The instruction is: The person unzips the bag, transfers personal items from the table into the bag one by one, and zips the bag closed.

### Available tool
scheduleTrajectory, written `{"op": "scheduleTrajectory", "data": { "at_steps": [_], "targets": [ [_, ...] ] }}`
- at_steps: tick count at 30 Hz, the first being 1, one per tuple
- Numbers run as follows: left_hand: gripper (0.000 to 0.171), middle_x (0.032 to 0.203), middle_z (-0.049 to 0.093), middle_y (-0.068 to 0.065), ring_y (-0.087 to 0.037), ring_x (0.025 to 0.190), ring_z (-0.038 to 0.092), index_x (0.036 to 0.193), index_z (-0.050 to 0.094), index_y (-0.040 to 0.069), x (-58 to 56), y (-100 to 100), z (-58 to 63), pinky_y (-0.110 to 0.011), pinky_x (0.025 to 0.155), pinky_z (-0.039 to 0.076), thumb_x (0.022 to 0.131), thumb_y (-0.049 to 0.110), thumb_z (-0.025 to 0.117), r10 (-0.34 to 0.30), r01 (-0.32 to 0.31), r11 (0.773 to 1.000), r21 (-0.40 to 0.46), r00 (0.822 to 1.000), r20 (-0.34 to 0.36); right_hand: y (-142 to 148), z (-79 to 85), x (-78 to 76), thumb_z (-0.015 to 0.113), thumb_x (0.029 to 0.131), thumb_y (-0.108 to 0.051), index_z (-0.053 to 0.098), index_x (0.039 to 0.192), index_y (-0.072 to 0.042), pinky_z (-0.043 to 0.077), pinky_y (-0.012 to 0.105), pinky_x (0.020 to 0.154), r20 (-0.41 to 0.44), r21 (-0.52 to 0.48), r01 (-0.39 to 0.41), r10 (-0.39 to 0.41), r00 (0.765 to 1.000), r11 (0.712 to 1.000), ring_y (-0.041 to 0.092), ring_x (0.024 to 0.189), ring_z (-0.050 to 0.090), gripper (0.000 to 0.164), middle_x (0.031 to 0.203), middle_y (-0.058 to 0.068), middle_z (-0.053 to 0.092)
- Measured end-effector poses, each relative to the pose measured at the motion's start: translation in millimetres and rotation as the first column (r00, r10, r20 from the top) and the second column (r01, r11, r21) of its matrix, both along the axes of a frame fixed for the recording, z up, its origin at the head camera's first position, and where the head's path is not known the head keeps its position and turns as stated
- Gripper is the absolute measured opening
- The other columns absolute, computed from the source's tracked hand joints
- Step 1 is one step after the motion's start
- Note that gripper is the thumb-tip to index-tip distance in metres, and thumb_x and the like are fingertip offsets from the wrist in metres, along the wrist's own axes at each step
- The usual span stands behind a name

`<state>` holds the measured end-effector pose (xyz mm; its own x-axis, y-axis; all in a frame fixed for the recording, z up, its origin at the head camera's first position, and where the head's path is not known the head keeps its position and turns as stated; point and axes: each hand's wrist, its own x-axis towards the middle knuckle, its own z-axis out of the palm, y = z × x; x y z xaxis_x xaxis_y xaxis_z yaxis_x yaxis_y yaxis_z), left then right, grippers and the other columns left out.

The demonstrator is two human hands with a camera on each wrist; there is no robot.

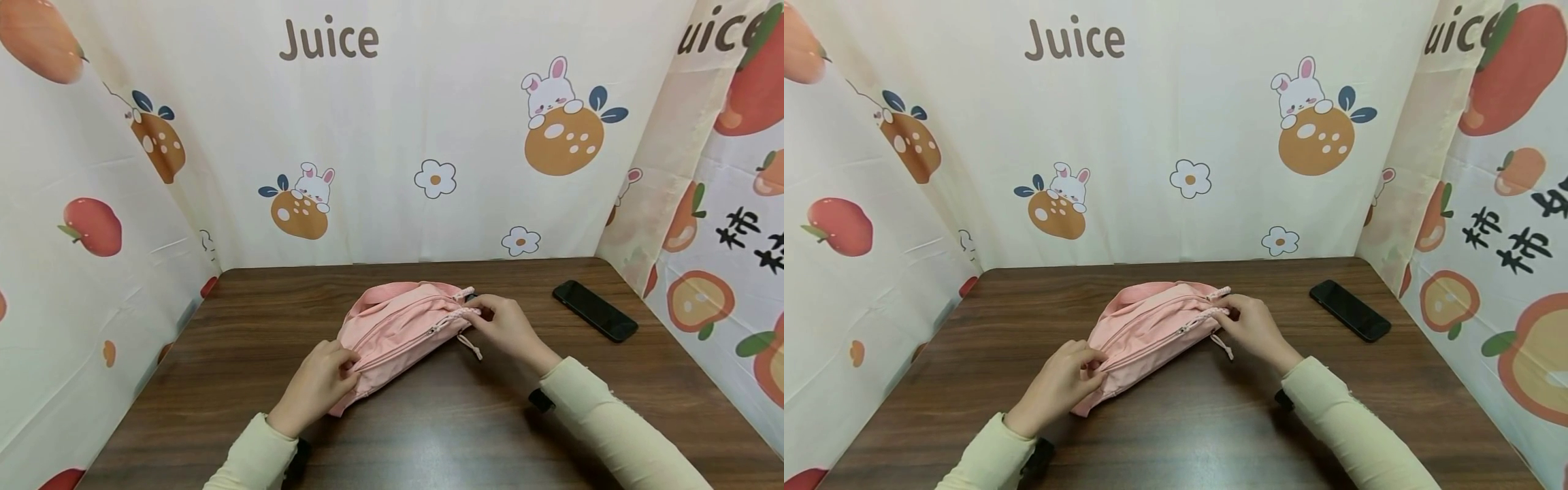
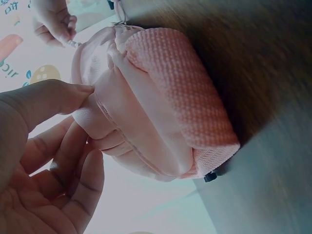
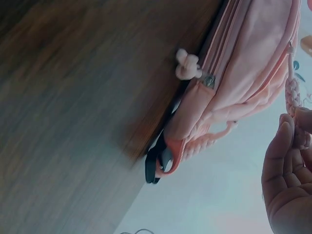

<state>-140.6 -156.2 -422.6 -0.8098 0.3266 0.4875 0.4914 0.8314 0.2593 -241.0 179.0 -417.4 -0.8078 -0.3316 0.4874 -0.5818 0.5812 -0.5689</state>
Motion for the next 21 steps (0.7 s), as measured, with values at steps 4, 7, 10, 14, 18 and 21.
{"op": "scheduleTrajectory", "data": {
  "at_steps": [4,7,10,14,18,21],
  "targets": [
    [0.017,0.067,0.049,0.007,-0.009,0.07,0.043,0.077,0.068,0.011,-0.2,-0.2,0.3,-0.021,0.062,0.038,0.069,0.004,0.08,-0.004,0.004,1.0,0.001,1.0,-0.002,5.0,-1.2,-2.7,0.073,0.087,-0.013,0.073,0.091,-0.011,0.043,0.022,0.055,0.009,-0.002,-0.007,0.007,1.0,1.0,0.004,0.062,0.049,0.005,0.075,-0.003,0.064],
    [0.017,0.067,0.049,0.007,-0.009,0.07,0.043,0.077,0.068,0.011,-0.2,-0.3,0.2,-0.021,0.062,0.038,0.069,0.004,0.08,-0.006,0.006,1.0,0.002,1.0,-0.002,7.9,-2.1,-5.5,0.073,0.087,-0.014,0.073,0.092,-0.011,0.042,0.022,0.054,0.01,0.016,0.008,-0.008,1.0,1.0,0.005,0.061,0.049,0.006,0.074,-0.003,0.064],
    [0.016,0.067,0.049,0.007,-0.009,0.069,0.043,0.077,0.068,0.011,-0.1,-0.5,-0.1,-0.021,0.062,0.038,0.069,0.004,0.08,-0.006,0.006,1.0,0.0,1.0,-0.004,10.9,-1.5,-7.7,0.073,0.087,-0.014,0.073,0.093,-0.011,0.04,0.022,0.054,0.019,0.032,0.041,-0.041,0.999,0.999,0.006,0.059,0.047,0.006,0.072,-0.003,0.063],
    [0.017,0.067,0.049,0.008,-0.009,0.07,0.043,0.076,0.068,0.012,0.0,-0.6,-0.4,-0.021,0.062,0.038,0.069,0.004,0.08,-0.004,0.004,1.0,-0.002,1.0,-0.007,14.3,0.3,-9.6,0.073,0.087,-0.013,0.073,0.092,-0.011,0.039,0.023,0.053,0.021,0.038,0.067,-0.068,0.997,0.997,0.006,0.057,0.045,0.006,0.067,-0.002,0.06],
    [0.017,0.067,0.049,0.008,-0.009,0.07,0.044,0.077,0.068,0.012,0.1,-1.0,-0.5,-0.022,0.062,0.039,0.069,0.004,0.08,-0.005,0.005,1.0,-0.003,1.0,-0.012,16.9,0.1,-11.0,0.073,0.087,-0.013,0.073,0.091,-0.01,0.039,0.023,0.053,0.013,0.043,0.07,-0.07,0.997,0.997,0.006,0.058,0.045,0.006,0.067,-0.003,0.06],
    [0.016,0.067,0.049,0.008,-0.009,0.07,0.044,0.077,0.068,0.011,-0.1,-1.1,-0.6,-0.022,0.062,0.039,0.069,0.004,0.08,-0.006,0.006,1.0,-0.001,1.0,-0.011,19.0,-1.2,-12.7,0.073,0.086,-0.014,0.074,0.091,-0.011,0.04,0.023,0.053,0.003,0.04,0.087,-0.087,0.996,0.995,0.006,0.058,0.046,0.006,0.068,-0.003,0.06]
  ]
}}
